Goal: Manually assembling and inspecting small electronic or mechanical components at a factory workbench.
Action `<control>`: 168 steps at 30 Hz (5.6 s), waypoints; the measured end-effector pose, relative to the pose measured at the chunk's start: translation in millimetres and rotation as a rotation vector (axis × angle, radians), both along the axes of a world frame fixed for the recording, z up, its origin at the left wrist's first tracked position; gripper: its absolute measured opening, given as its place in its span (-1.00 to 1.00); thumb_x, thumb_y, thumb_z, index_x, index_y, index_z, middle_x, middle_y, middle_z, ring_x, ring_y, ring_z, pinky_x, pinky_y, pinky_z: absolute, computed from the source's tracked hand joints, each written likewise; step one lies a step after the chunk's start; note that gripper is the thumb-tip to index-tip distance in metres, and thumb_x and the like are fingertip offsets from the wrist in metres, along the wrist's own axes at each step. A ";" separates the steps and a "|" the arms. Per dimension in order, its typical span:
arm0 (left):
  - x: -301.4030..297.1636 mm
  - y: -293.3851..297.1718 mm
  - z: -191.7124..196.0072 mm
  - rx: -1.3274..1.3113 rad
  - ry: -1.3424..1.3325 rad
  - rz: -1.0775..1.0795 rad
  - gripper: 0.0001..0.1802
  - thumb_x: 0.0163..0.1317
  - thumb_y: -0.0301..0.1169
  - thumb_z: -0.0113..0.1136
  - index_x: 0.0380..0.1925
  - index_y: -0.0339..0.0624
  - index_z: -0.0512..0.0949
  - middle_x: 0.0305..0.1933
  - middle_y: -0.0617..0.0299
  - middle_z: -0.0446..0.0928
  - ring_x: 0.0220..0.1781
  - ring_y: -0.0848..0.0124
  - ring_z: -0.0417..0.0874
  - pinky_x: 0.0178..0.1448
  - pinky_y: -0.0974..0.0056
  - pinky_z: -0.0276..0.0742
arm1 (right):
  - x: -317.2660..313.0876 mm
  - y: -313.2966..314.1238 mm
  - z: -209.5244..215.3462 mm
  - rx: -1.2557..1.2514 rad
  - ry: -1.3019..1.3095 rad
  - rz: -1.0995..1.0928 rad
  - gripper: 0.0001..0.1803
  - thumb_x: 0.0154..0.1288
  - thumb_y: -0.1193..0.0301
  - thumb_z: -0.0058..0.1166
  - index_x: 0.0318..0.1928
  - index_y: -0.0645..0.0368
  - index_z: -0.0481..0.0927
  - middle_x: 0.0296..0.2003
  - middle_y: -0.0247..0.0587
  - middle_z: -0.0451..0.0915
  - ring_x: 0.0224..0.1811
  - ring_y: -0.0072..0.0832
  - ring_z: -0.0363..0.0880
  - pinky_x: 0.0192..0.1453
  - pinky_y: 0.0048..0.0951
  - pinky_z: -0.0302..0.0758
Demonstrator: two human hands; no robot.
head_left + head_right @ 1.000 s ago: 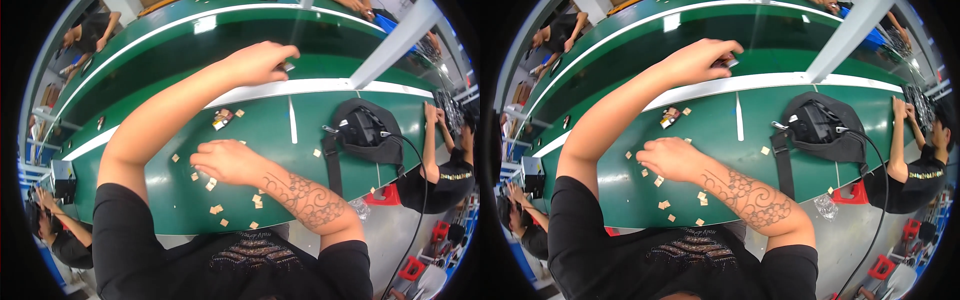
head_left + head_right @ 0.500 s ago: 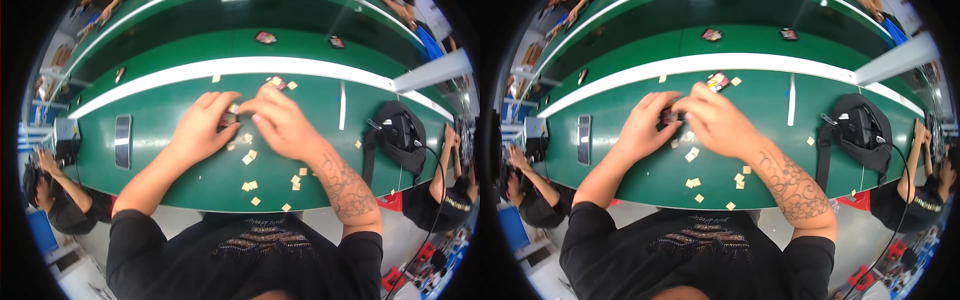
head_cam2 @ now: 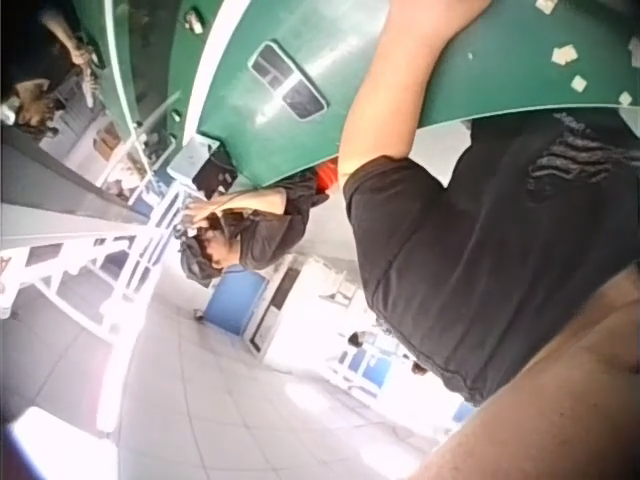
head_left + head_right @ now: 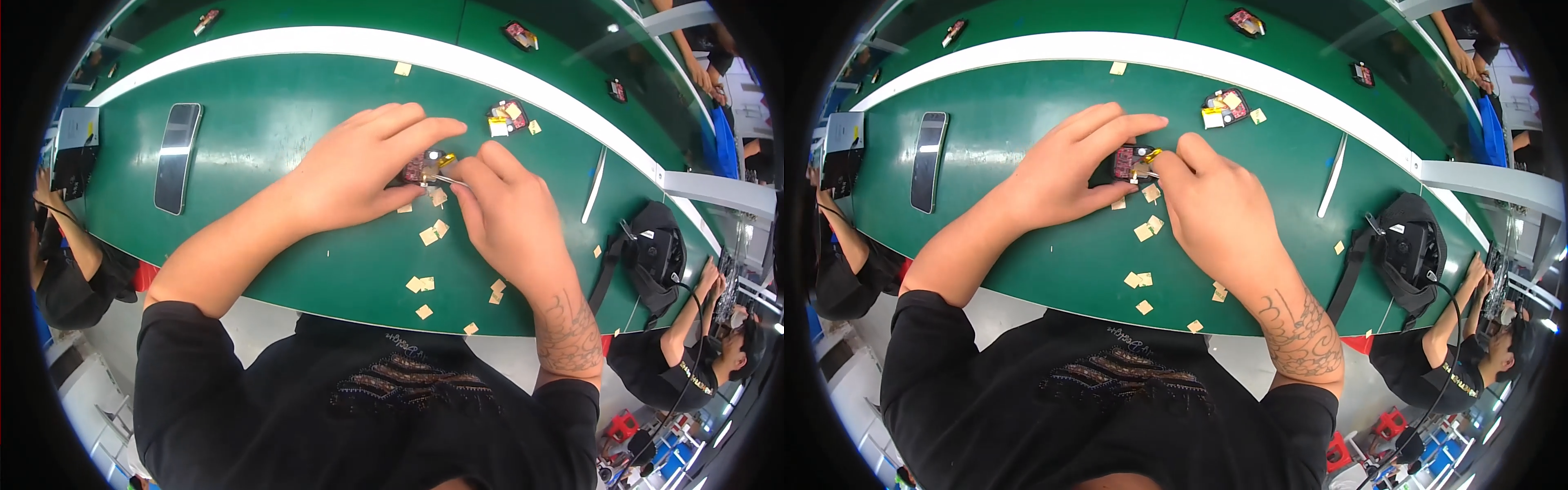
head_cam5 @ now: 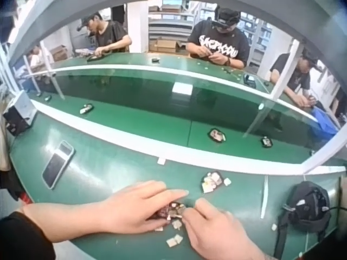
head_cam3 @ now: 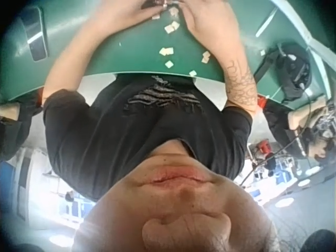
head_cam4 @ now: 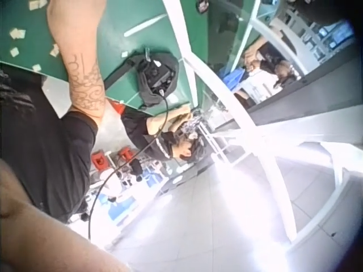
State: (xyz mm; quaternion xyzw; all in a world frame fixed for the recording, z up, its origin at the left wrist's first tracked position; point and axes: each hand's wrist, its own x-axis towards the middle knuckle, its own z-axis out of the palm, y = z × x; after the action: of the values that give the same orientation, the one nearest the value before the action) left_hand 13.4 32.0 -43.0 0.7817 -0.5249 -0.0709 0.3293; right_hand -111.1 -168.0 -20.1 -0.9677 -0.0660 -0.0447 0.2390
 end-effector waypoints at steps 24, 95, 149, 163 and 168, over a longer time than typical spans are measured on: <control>-8.6 -2.7 -3.9 -0.051 -0.003 -0.005 -0.16 0.05 -0.44 0.61 0.41 -0.03 0.53 -0.05 0.13 0.55 -0.04 0.05 0.64 0.01 0.02 0.66 | -5.0 -2.0 -1.0 0.033 0.051 -0.003 -0.80 0.28 0.57 0.23 -0.08 0.17 0.62 -0.19 -0.16 0.53 -0.27 -0.09 0.75 -0.20 -0.11 0.72; 7.1 2.7 -7.9 -0.079 -0.121 -0.128 -0.64 0.10 -0.40 0.54 -0.13 -0.09 0.60 -0.16 0.24 0.55 -0.09 0.15 0.64 -0.06 0.08 0.66 | 10.2 -4.7 -11.7 0.369 0.078 -0.024 -0.74 0.36 0.58 0.34 0.04 0.22 0.71 -0.18 -0.09 0.71 -0.20 -0.05 0.76 -0.13 -0.18 0.68; 123.1 -262.4 -21.9 -0.028 -0.279 -0.077 -0.48 0.28 -0.30 0.48 0.21 -0.05 0.56 0.08 0.02 0.63 0.16 0.00 0.68 0.21 -0.04 0.62 | 18.3 -41.6 -38.7 0.350 -0.423 -0.279 -0.83 0.50 0.35 0.24 -0.07 0.13 0.55 -0.22 -0.09 0.62 -0.29 0.01 0.68 -0.19 -0.03 0.62; 75.5 -347.5 6.3 0.082 -0.235 -0.442 -0.23 0.34 -0.46 0.45 0.52 -0.08 0.36 0.14 -0.05 0.66 0.15 0.00 0.72 0.28 0.01 0.65 | 21.7 -44.5 -39.8 0.399 -0.582 -0.161 -0.84 0.43 0.38 0.30 -0.17 0.15 0.59 -0.39 -0.15 0.60 -0.38 -0.10 0.69 -0.27 -0.14 0.65; 83.6 -237.0 25.4 -0.036 -0.215 -0.437 -0.19 0.24 -0.49 0.49 0.51 -0.07 0.41 0.12 0.01 0.64 0.08 0.10 0.71 0.24 0.07 0.66 | 20.6 -52.7 -39.9 0.514 -0.591 -0.077 -0.93 0.37 0.58 0.11 -0.16 0.22 0.59 -0.28 -0.06 0.58 -0.30 -0.09 0.65 -0.14 -0.18 0.63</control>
State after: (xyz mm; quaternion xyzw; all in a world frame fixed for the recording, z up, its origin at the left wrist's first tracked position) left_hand 97.0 -205.0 -17.6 0.6464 -0.7149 -0.0475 0.2623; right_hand -90.4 -220.7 -60.1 -0.8236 -0.0823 -0.3456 0.4422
